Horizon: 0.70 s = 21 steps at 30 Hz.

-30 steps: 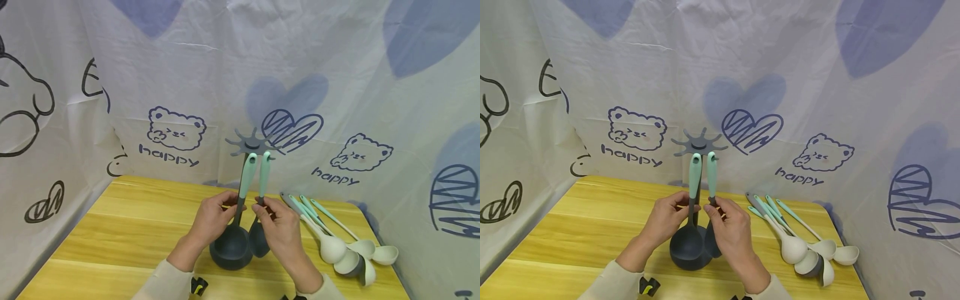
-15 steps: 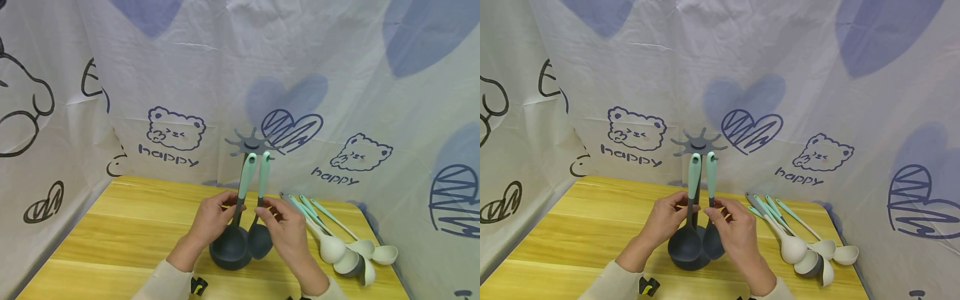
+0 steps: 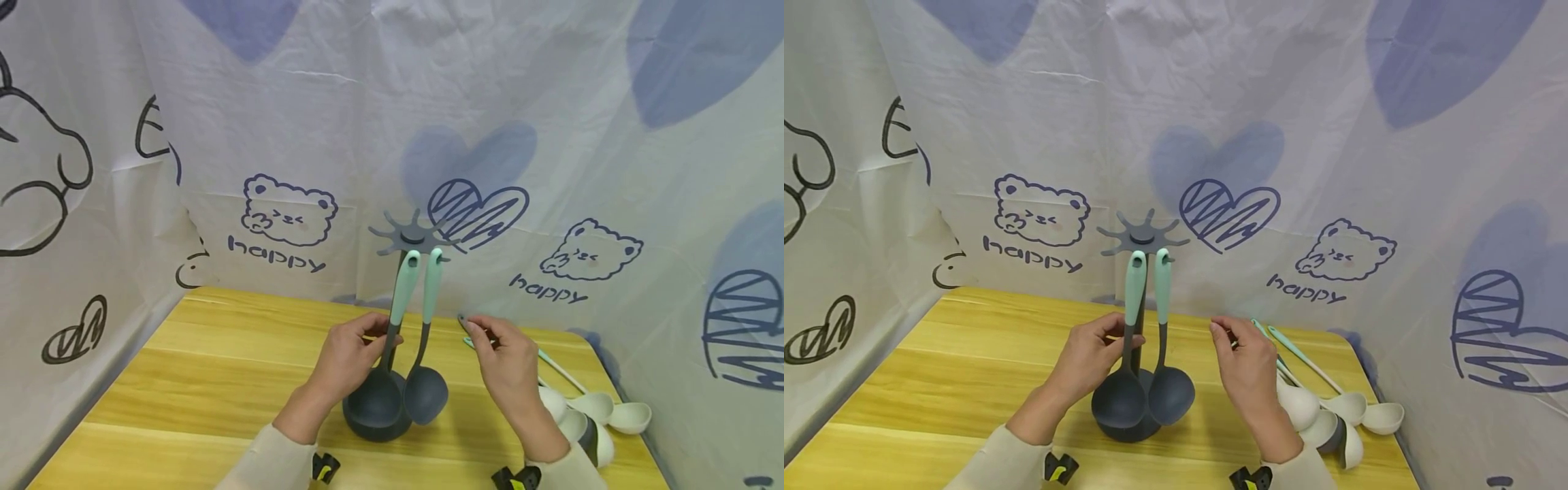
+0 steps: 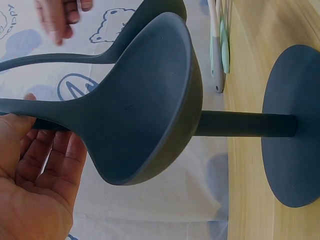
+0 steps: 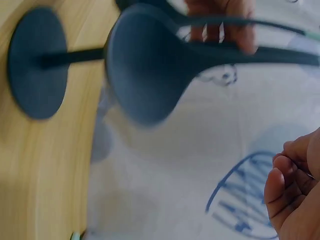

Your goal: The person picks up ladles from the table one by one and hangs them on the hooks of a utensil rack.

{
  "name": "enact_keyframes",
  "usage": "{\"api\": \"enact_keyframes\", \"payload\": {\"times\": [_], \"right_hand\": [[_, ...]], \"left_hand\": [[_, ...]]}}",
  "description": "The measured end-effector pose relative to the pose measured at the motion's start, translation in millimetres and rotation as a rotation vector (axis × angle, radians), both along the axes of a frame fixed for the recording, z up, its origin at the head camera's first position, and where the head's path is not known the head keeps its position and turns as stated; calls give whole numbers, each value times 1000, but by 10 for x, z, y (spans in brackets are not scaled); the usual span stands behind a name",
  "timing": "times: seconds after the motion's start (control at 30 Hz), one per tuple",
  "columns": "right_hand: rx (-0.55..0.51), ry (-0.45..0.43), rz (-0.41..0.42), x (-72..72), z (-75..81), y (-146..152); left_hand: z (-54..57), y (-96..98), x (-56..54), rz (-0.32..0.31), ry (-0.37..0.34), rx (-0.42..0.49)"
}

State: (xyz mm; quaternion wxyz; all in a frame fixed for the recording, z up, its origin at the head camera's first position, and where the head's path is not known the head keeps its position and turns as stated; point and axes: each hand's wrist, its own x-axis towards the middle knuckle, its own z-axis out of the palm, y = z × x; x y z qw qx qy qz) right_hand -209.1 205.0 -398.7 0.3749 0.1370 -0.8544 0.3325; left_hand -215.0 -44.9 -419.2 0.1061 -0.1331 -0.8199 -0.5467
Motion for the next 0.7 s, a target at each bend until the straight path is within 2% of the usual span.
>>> {"api": "enact_keyframes", "payload": {"times": [0.13,0.37,0.7], "right_hand": [[58,-63,-70,-177,-101,177],[173,-241,-175,-488,-314,480],[319,-496,-254,-787,-557,679]], "left_hand": [[0,-3,-5,-3,1,0],[-3,-2,-9,-10,7,-4],[-2,-9,2,-11,25,-9]]}}
